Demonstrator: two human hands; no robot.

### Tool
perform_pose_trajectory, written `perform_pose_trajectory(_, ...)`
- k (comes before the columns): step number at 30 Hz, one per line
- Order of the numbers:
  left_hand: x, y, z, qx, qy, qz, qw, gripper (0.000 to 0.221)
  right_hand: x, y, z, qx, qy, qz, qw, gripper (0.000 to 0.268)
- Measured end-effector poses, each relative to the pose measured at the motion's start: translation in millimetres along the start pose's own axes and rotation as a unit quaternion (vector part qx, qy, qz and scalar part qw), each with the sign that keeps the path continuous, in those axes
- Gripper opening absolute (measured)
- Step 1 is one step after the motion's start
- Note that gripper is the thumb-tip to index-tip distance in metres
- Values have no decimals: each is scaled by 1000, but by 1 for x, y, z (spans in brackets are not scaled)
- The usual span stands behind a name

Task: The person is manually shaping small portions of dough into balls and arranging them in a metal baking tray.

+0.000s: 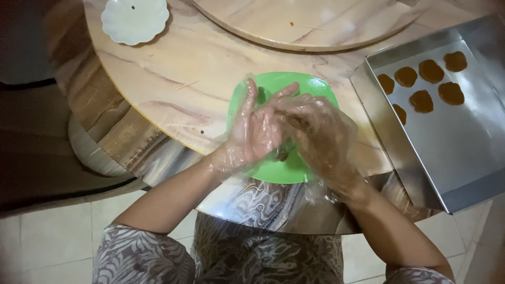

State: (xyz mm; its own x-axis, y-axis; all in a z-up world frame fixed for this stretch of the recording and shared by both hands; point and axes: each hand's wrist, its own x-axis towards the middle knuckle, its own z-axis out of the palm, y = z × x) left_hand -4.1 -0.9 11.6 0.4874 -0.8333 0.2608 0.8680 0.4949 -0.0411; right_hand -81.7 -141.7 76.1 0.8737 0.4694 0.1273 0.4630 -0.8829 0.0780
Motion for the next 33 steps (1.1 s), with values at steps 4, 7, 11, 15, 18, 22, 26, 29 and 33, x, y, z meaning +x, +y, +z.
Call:
perform_pose_trajectory(4, 0, -11, 31, -31, 5, -19, 999, 95, 10, -1, -3, -45, -21, -24, 998, 51)
perform_pose_trajectory(7, 0, -13, 42, 57, 42, -13, 997, 100, 12, -14, -3, -87, -42, -51, 994, 52)
perform_pose_trajectory(11, 4, -3, 49, 105, 110, 70, 986, 101, 13, -17, 17, -86, 51, -107, 989, 67)
perform_pose_trajectory(15, 8, 7, 56, 97, 158, 118, 975, 103, 19, -37, -2, -140, 64, -74, 985, 96)
perform_pose_trajectory(18, 5, 8, 68, 66, 153, 121, 979, 103, 18, -28, 7, -119, 38, -108, 986, 103)
perform_pose_trajectory(22, 2, 14, 49, 47, 109, 115, 986, 104, 16, -39, -7, -1, 19, -72, 997, 98)
perform_pose_trajectory(26, 1, 19, 25, 18, -8, 97, 995, 103, 13, -38, 0, 79, 15, -54, 995, 97)
perform_pose_trajectory(29, 3, 16, 17, 2, -29, 83, 996, 104, 17, -25, -1, 84, 72, -91, 990, 86)
perform_pose_trajectory(33, 2, -9, 61, 69, 80, 72, 992, 107, 14, -12, -20, 99, 134, -31, 986, 64)
